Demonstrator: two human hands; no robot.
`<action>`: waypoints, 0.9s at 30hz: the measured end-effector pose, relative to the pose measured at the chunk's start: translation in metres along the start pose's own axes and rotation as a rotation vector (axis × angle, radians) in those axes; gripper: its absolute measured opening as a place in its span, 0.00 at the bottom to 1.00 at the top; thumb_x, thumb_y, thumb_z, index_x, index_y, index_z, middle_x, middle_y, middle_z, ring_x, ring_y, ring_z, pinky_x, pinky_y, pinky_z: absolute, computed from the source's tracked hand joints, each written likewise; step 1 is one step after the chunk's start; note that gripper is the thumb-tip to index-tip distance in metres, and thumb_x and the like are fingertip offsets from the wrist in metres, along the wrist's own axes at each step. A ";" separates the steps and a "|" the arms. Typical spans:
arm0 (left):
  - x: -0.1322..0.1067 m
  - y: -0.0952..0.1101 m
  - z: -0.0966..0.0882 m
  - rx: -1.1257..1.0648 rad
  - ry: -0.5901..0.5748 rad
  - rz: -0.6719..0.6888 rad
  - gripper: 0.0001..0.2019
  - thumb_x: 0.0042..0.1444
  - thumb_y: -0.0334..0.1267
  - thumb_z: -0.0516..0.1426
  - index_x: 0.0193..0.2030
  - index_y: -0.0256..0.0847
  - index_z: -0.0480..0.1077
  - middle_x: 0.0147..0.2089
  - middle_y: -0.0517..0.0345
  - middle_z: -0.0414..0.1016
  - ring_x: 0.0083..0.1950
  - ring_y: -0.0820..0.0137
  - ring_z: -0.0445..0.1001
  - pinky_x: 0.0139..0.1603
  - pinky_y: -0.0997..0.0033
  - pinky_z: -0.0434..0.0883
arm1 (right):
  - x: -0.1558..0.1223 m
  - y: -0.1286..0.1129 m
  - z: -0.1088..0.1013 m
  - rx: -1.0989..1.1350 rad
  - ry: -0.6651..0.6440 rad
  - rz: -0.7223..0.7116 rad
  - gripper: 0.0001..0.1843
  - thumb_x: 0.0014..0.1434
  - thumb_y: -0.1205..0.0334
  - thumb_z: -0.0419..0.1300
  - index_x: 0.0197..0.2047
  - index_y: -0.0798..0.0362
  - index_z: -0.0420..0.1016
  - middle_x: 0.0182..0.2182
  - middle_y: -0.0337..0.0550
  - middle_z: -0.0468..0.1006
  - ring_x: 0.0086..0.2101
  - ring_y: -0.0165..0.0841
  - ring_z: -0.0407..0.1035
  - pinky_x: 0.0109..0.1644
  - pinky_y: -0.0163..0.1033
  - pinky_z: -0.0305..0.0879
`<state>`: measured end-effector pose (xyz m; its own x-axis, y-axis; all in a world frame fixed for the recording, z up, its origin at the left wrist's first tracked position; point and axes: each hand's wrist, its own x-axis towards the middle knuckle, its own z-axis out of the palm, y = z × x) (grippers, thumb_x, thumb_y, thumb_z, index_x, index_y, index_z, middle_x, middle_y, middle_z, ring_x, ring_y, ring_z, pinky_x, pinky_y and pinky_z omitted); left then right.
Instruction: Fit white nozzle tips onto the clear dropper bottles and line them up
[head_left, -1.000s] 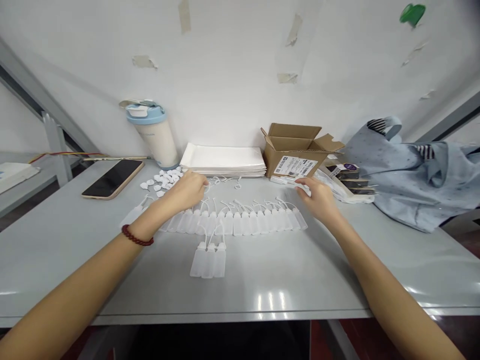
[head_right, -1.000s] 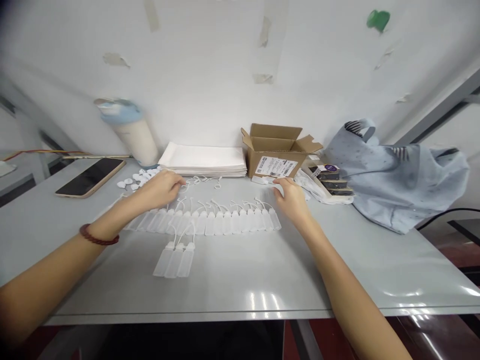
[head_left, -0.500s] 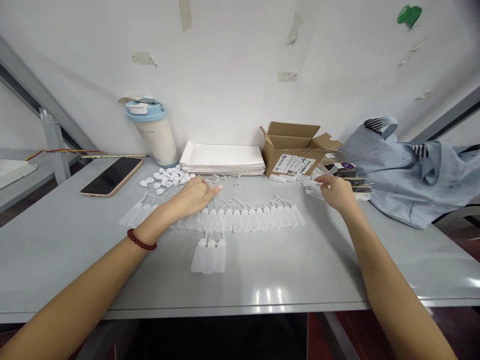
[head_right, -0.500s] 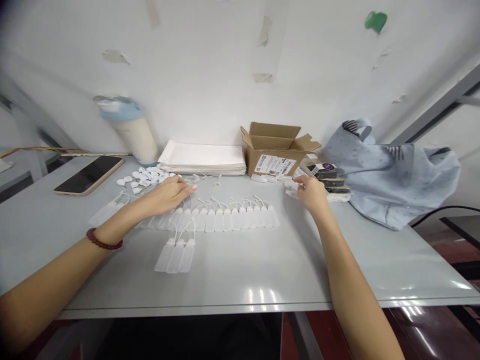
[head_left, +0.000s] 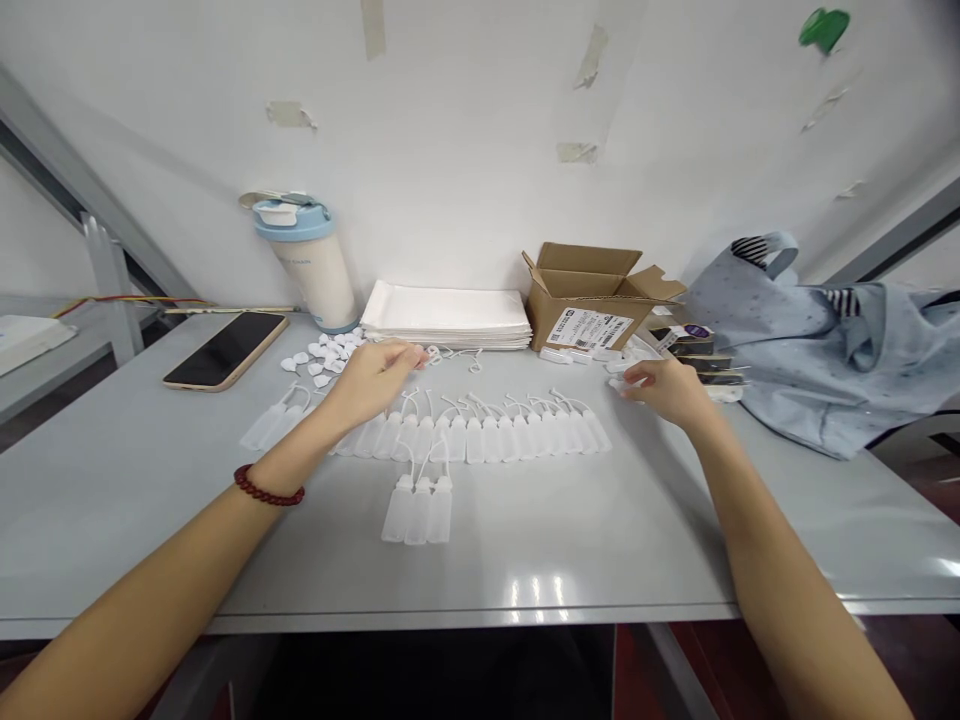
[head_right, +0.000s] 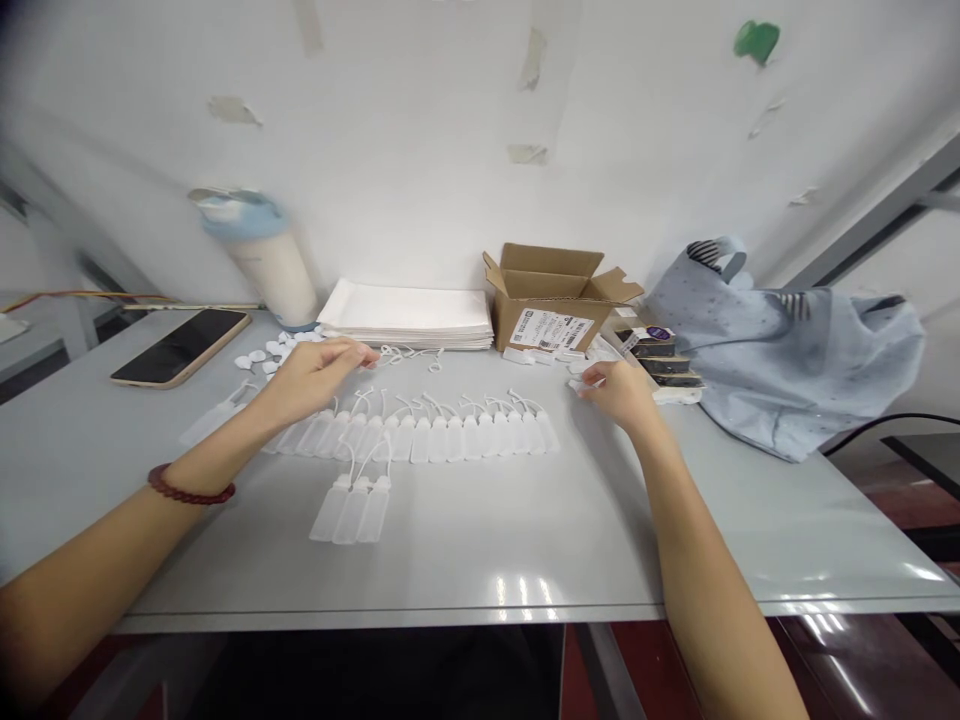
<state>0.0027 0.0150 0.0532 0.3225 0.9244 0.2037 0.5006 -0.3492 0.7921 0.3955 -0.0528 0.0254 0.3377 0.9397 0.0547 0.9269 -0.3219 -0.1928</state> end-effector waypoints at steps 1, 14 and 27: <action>-0.001 0.002 -0.001 -0.033 0.007 -0.020 0.15 0.59 0.45 0.52 0.33 0.39 0.77 0.40 0.55 0.80 0.47 0.60 0.75 0.49 0.64 0.68 | -0.001 -0.003 0.001 0.008 -0.001 -0.002 0.10 0.66 0.59 0.59 0.47 0.54 0.74 0.45 0.44 0.78 0.40 0.35 0.75 0.44 0.45 0.74; -0.020 0.021 0.008 -0.536 -0.128 -0.159 0.07 0.43 0.38 0.67 0.30 0.40 0.77 0.31 0.58 0.80 0.38 0.65 0.78 0.46 0.63 0.71 | -0.058 -0.091 -0.003 0.407 0.311 -0.449 0.12 0.60 0.63 0.62 0.48 0.53 0.73 0.43 0.49 0.81 0.39 0.40 0.76 0.44 0.46 0.72; -0.034 0.031 0.024 -0.829 -0.319 -0.191 0.05 0.46 0.34 0.67 0.30 0.39 0.78 0.32 0.60 0.79 0.36 0.71 0.77 0.47 0.66 0.72 | -0.100 -0.129 0.006 0.558 0.241 -0.876 0.22 0.62 0.69 0.61 0.59 0.51 0.63 0.41 0.48 0.78 0.40 0.38 0.73 0.44 0.43 0.72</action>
<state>0.0261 -0.0308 0.0569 0.5624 0.8256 -0.0453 -0.1300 0.1424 0.9812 0.2413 -0.1050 0.0384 -0.3305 0.7503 0.5725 0.6766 0.6113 -0.4105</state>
